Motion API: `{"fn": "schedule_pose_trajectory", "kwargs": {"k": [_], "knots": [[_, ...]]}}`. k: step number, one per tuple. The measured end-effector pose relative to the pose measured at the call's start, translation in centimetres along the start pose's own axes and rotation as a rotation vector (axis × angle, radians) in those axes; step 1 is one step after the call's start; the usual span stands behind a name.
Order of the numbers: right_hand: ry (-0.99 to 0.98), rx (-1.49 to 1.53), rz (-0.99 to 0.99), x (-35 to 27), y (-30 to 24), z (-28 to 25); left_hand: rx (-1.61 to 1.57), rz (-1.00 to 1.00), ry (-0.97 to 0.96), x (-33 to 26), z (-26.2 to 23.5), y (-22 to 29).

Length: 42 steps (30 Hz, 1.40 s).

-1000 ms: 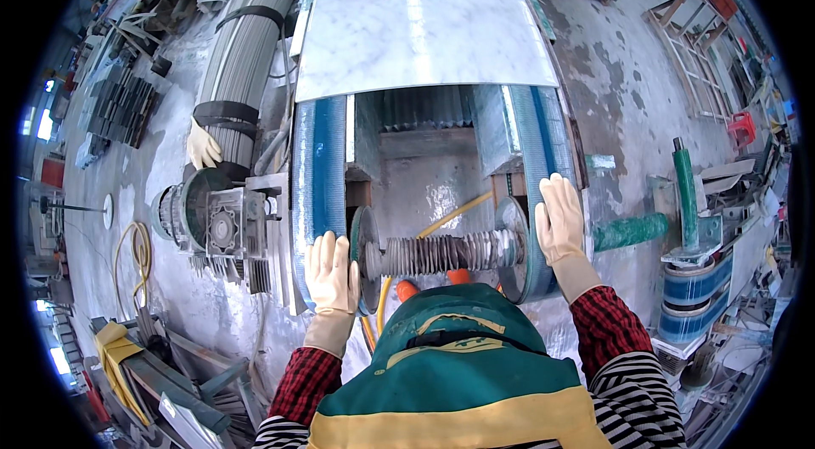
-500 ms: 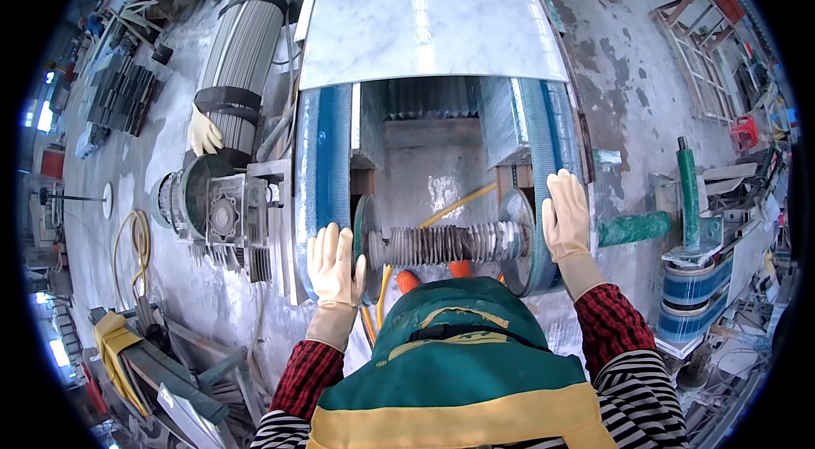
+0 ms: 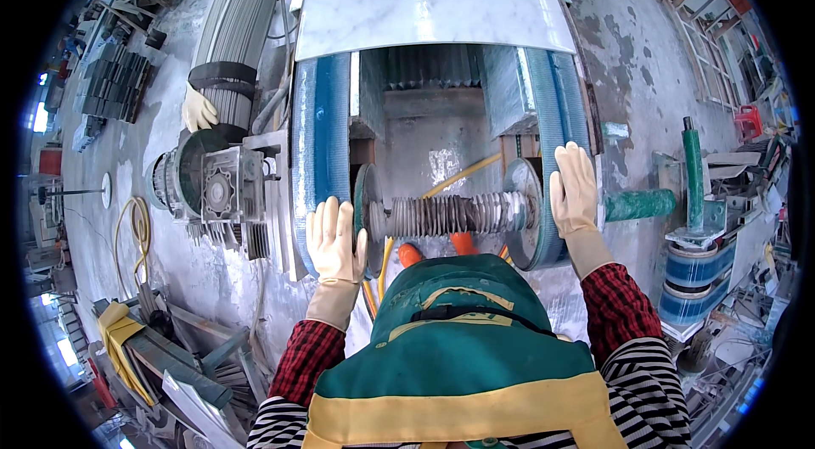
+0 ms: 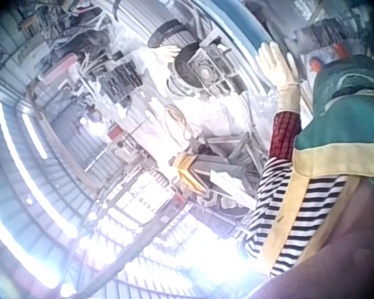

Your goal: The person handles large, rectangular, white stone tiles in a factory setting. They pick up tiles from a stack, place them onto a conveyor belt, and guide them through a processing machine. The person wears gloves and an apron while performing this repetitive task.

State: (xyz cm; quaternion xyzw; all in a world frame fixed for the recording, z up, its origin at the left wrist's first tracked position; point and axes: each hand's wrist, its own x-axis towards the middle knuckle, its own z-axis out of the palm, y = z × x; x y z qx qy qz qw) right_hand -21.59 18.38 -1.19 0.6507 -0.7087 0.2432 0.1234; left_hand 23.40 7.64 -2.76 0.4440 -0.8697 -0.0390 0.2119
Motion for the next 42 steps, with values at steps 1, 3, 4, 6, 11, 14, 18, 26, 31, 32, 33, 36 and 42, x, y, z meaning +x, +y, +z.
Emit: {"fn": "schedule_pose_trajectory", "kwargs": {"k": [1,3,4,6,11,14,18,26,31,32,33,36,42], "knots": [[0.002,-0.004,-0.001,-0.2,0.1,0.1,0.003,0.001,-0.001,0.0,0.0,0.1],[0.002,-0.008,0.002,-0.5,0.2,0.2,0.005,0.006,0.003,-0.1,0.0,0.0],[-0.001,-0.008,0.006,-0.6,0.2,0.2,0.004,0.010,0.007,-0.3,0.1,-0.2],[-0.009,-0.008,0.017,-0.7,0.3,0.3,0.001,0.018,0.017,-0.5,0.4,-0.3],[-0.027,-0.003,0.042,-1.0,0.1,0.2,0.011,0.004,0.001,-0.8,0.3,-0.2],[-0.019,0.020,0.053,-0.9,-0.1,-0.3,-0.001,-0.007,-0.015,-0.6,0.0,0.0],[-0.046,-0.001,0.067,-1.0,-0.2,-0.5,0.001,0.038,0.065,-0.6,0.0,0.1],[-0.072,0.022,0.116,-0.5,-1.0,-1.2,0.013,0.035,0.064,-1.2,0.4,-0.1],[-0.052,0.037,0.100,-0.6,-1.2,-1.3,0.021,0.046,0.098,-1.5,0.5,-0.2],[-0.057,0.035,0.101,-0.6,-1.3,-1.4,0.021,0.043,0.093,-1.6,0.5,-0.1],[-0.041,0.023,0.084,-0.5,-1.4,-1.4,0.022,0.040,0.089,-1.7,0.5,-0.1],[-0.006,-0.001,0.049,-0.5,-1.4,-1.5,0.018,0.040,0.055,-2.0,0.5,-0.1],[0.015,-0.001,0.044,-0.8,-1.5,-1.5,-0.006,0.029,0.033,-2.1,0.2,0.0]]}}
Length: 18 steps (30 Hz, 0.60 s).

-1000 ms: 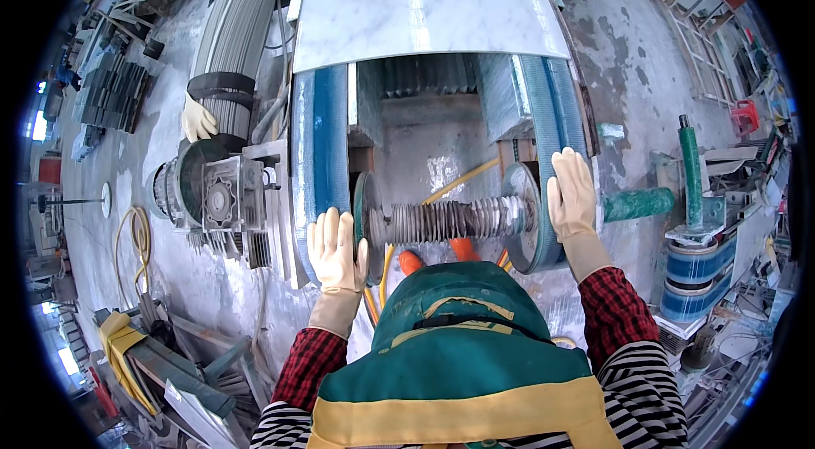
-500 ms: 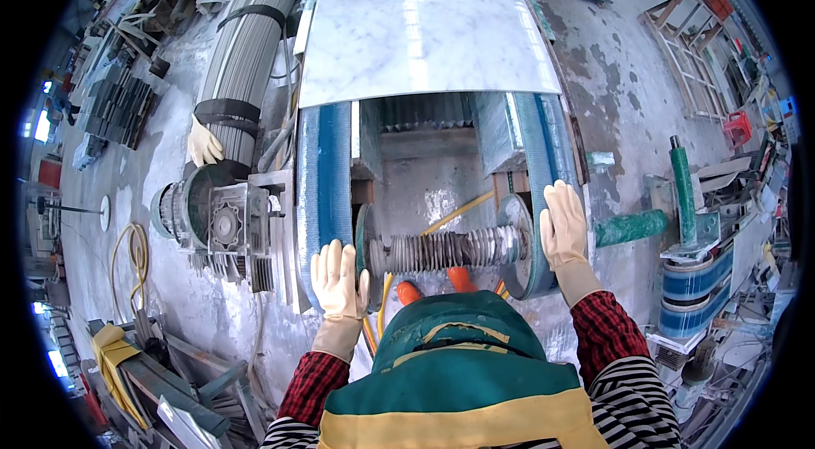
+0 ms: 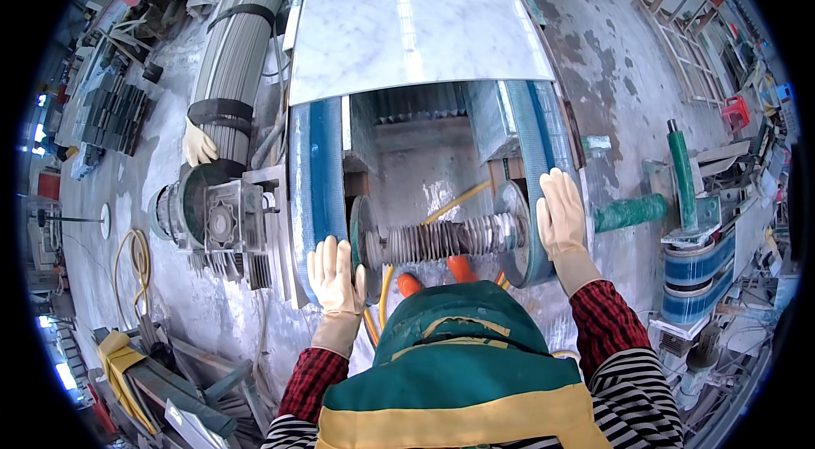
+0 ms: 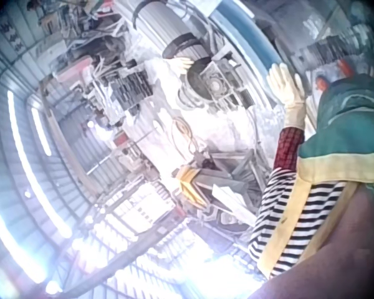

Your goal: The person handles large, rectangular, white stone tiles in a factory setting. They pick up tiles from a stack, place them onto a conveyor belt, and guide them through a processing machine. The person wears gloves and an apron while performing this repetitive task.

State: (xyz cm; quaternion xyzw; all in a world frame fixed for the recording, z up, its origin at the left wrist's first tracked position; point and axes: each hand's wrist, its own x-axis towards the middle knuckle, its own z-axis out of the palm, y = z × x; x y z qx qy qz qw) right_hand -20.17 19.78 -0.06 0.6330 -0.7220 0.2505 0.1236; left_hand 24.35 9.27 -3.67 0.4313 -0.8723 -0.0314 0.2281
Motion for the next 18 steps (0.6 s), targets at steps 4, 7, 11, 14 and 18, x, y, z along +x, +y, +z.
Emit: {"fn": "schedule_pose_trajectory", "kwargs": {"k": [4,7,11,14,18], "knots": [[-0.036,0.015,0.044,-0.2,0.0,-0.2,-0.061,-0.049,-0.009,0.8,-0.4,0.1],[-0.021,0.012,0.028,-0.1,-0.2,-0.4,-0.182,0.014,0.075,3.3,-0.5,-1.5],[-0.011,-0.014,-0.006,0.1,0.0,-0.2,-0.119,0.141,0.054,9.5,-1.1,-3.0],[-0.022,-0.017,0.014,0.2,-0.4,-0.7,-0.081,0.125,0.015,12.5,0.1,-3.5],[-0.012,0.002,0.003,0.4,-0.3,-0.7,-0.053,0.079,-0.029,12.7,1.5,-3.5]]}}
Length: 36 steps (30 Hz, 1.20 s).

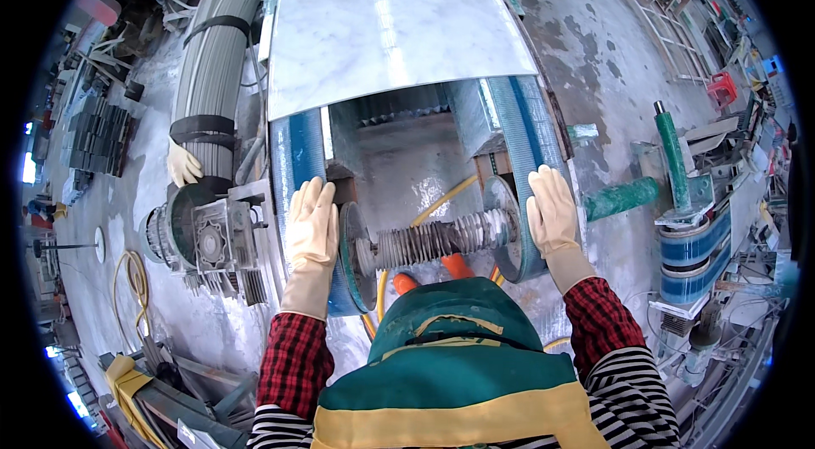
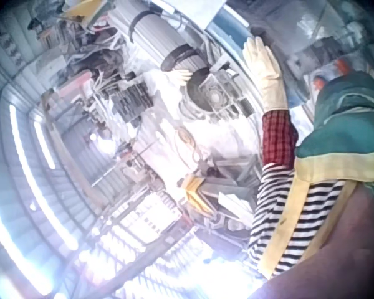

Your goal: The person handles large, rectangular, white stone tiles in a factory setting. They pick up tiles from a stack, place them onto a conveyor belt, and guide them through a processing machine. The person wears gloves and an apron while performing this repetitive task.

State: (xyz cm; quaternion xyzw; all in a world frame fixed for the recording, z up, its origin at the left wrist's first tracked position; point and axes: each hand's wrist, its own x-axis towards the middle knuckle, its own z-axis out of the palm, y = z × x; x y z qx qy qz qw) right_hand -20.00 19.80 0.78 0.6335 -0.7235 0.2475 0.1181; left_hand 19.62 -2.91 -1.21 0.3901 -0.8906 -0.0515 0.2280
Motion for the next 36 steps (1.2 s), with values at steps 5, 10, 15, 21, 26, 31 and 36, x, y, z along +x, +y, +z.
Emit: {"fn": "schedule_pose_trajectory", "kwargs": {"k": [5,10,15,21,26,31,36], "knots": [[-0.015,-0.003,0.002,0.3,-0.4,-0.3,-0.026,-0.030,-0.060,0.0,0.0,-0.1],[-0.063,0.077,0.045,-0.1,0.0,0.0,-0.030,-0.034,-0.084,0.2,-0.5,0.1],[-0.104,0.129,0.089,-0.3,0.4,-0.3,-0.035,-0.042,-0.097,0.3,-0.3,0.0],[-0.042,0.053,0.056,-0.5,0.2,-0.1,-0.019,-0.050,-0.124,-0.1,-0.2,-0.2],[-0.030,0.071,0.060,-0.6,0.2,-0.2,-0.040,-0.046,-0.138,0.0,-0.4,0.1],[-0.011,0.069,0.012,-0.4,0.0,-0.4,-0.020,-0.051,-0.133,-0.5,-0.5,0.0],[-0.008,0.069,0.001,-0.5,0.0,-0.4,-0.020,-0.041,-0.088,-0.7,-0.3,0.0]]}}
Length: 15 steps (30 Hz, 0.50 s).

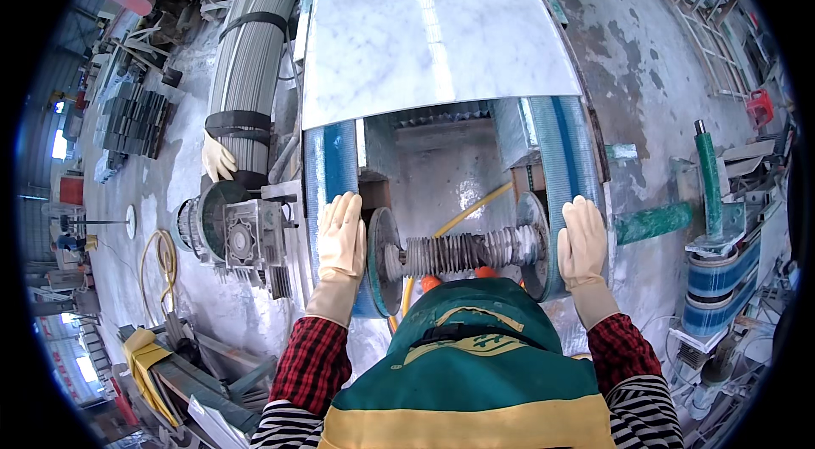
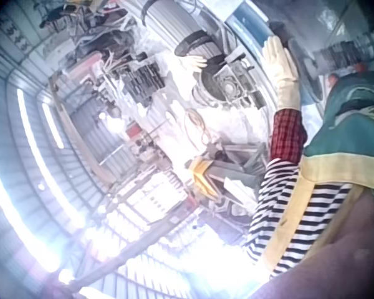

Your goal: The person handles large, rectangular, white stone tiles in a factory setting. They pick up tiles from a stack, place them onto a conveyor belt, and guide them through a processing machine. The person wears gloves and an apron while performing this repetitive task.

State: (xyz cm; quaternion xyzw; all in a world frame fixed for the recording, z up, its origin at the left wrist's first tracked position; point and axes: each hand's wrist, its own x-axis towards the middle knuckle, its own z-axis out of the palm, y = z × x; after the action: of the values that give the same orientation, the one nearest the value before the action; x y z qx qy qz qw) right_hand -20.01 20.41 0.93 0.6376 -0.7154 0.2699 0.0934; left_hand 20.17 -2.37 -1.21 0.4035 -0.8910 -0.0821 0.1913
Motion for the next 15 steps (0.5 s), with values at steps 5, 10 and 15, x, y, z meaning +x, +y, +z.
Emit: {"fn": "schedule_pose_trajectory", "kwargs": {"k": [5,10,15], "knots": [[-0.018,-0.011,0.013,-0.04,-0.38,-0.29,0.002,-0.011,-0.013,-0.32,0.01,-0.04],[0.003,-0.026,0.013,0.02,-0.59,-0.46,-0.016,-0.014,0.013,-0.45,0.09,0.16],[-0.058,0.000,0.062,0.63,-1.05,-0.98,0.009,-0.004,0.011,-0.71,-0.08,0.22]]}}
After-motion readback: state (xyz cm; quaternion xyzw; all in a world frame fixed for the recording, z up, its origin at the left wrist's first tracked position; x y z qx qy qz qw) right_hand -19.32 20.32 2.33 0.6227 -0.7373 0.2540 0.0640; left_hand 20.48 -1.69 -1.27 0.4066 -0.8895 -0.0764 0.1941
